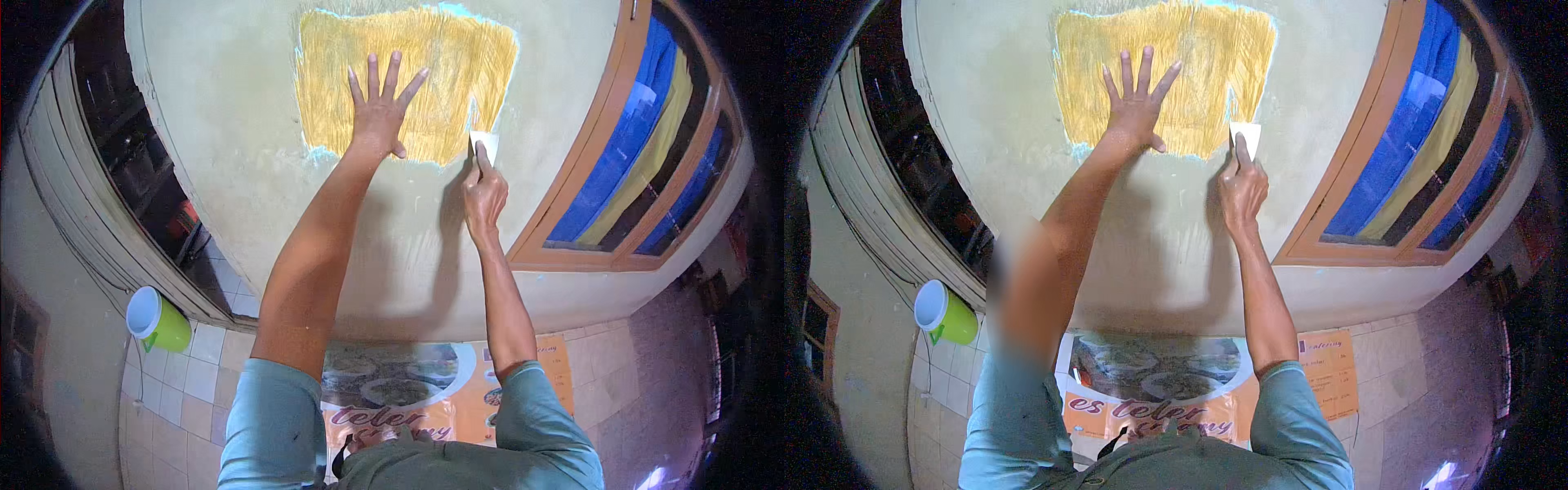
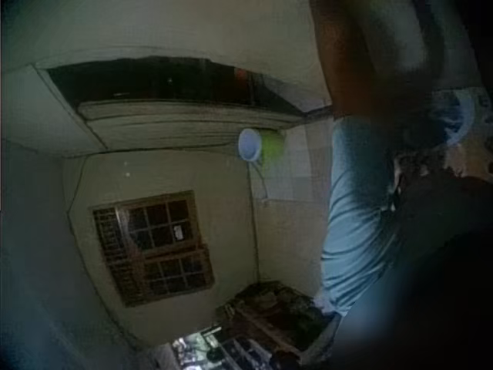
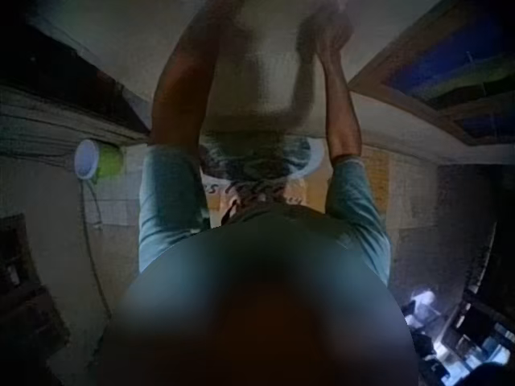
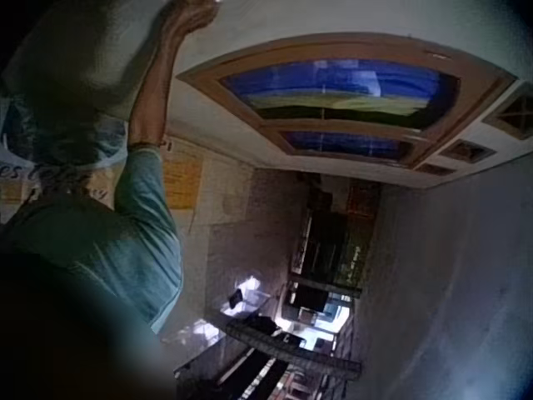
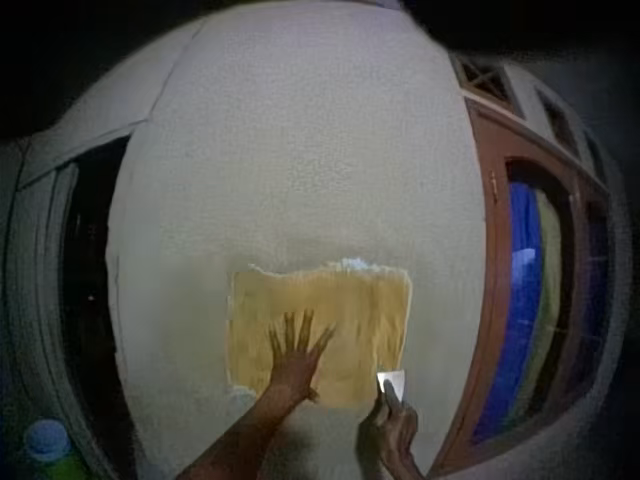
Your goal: Using a putty knife to apply or smooth filler on a wall surface.
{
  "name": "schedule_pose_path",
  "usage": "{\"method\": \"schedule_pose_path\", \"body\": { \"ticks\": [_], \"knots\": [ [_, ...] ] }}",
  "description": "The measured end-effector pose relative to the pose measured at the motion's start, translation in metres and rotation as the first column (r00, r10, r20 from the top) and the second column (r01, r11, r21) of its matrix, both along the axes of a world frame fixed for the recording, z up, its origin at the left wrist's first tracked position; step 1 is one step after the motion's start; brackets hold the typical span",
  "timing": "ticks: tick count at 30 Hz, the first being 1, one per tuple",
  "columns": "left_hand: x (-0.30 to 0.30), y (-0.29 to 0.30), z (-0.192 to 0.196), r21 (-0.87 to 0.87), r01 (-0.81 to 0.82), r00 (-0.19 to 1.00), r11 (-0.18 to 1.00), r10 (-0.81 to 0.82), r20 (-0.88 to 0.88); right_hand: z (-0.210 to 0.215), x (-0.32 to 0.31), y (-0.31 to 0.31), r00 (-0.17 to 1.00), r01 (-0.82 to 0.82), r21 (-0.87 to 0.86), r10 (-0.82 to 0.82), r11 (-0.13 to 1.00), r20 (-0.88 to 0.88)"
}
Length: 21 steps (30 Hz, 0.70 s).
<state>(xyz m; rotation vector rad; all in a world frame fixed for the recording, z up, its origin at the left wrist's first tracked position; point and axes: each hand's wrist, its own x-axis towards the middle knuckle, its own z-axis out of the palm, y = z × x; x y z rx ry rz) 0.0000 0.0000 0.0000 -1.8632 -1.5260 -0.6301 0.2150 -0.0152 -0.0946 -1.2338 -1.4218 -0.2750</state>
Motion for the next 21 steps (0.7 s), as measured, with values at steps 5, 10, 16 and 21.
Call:
{"method": "schedule_pose_path", "body": {
  "ticks": [5,10,16,21],
  "knots": [
    [-0.001,0.001,-0.004,-0.014,0.001,1.000,1.000,-0.001,0.007,0.020,-0.003,0.001,1.000,-0.024,0.031,0.024,0.999,0.012],
    [0.000,-0.002,0.003,-0.022,-0.026,1.000,0.999,0.026,-0.016,-0.001,0.001,-0.002,0.999,-0.014,-0.026,0.015,1.000,0.038],
    [-0.001,0.000,0.002,-0.021,-0.029,0.999,0.999,0.029,-0.017,0.020,-0.008,0.003,1.000,-0.020,0.060,0.021,0.998,-0.011],
    [-0.002,-0.001,0.001,-0.023,0.004,1.000,1.000,-0.004,-0.001,-0.007,-0.005,0.000,1.000,-0.024,-0.006,0.024,1.000,0.003]
  ]
}}
